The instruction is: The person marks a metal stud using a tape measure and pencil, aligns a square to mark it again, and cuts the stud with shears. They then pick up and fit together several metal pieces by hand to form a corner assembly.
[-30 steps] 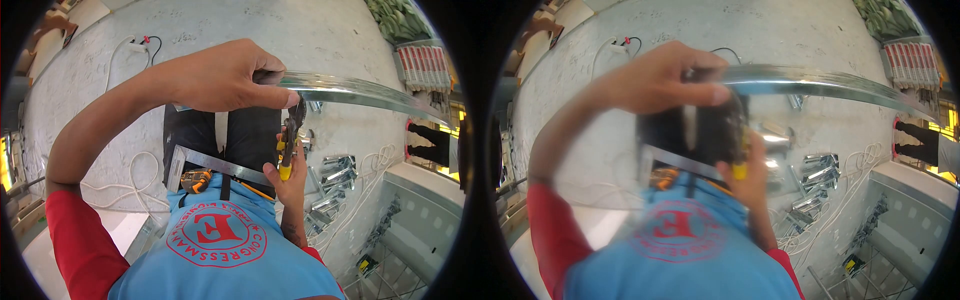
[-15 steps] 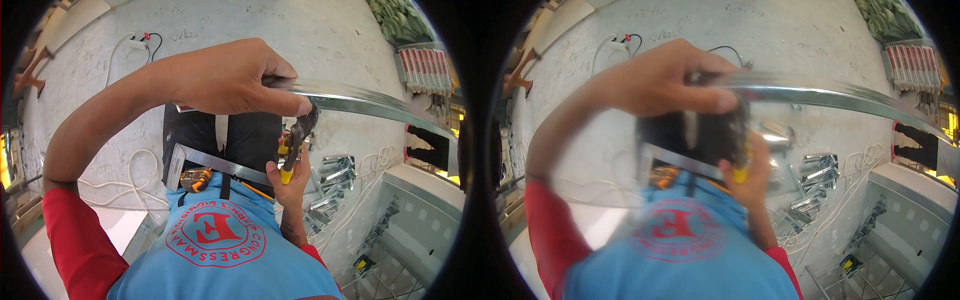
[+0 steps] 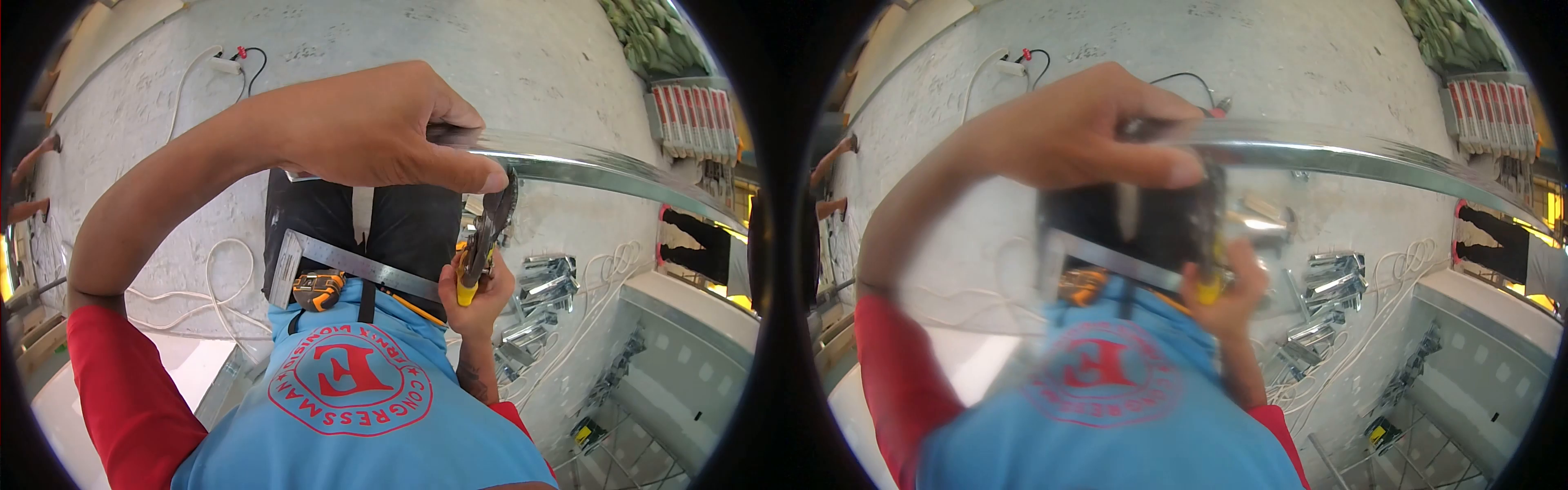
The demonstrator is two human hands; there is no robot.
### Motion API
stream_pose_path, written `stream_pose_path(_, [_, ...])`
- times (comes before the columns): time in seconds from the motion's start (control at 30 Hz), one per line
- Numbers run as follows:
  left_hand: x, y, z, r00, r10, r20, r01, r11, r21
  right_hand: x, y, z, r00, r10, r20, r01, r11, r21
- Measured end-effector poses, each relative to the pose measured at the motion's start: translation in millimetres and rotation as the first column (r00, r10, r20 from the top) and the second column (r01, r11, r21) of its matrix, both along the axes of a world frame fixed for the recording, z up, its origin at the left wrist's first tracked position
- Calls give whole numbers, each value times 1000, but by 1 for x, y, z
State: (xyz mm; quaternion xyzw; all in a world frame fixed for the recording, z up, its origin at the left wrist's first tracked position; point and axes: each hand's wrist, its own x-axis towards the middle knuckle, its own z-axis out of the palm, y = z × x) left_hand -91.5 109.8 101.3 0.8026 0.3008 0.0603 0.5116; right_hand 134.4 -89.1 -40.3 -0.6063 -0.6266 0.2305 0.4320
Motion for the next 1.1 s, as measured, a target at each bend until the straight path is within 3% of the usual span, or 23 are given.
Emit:
stream_pose_path(0.2, [1, -4, -3, 1000, 1, 23, -3, 995, 102, 1, -1, -2, 1000, 25, 15, -25, 1000, 19])
stream_pose_path(0.3, [3, -8, -4, 999, 2, 53, -9, 991, 130, 1, 1, -5, 998, -52, 32, 53, 998, -24])
stream_pose_path(0.37, [3, -11, -6, 1000, -5, 11, 2, 970, 244, 4, 5, 3, 990, 55, -130, -56, 998, -9])
stream_pose_path(0.47, [4, -15, -11, 997, 29, 76, -43, 982, 182, 12, 5, 5, 988, 130, -83, -138, 986, -92])
stream_pose_path(0.7, [5, -18, -14, 996, 4, 90, -21, 982, 189, 8, 1, -8, 980, 77, -183, -92, 993, -72])
stream_pose_path(1.1, [7, -18, -10, 996, 31, 87, -45, 985, 167, 13, 6, 1, 997, 78, -7, -78, 996, 34])
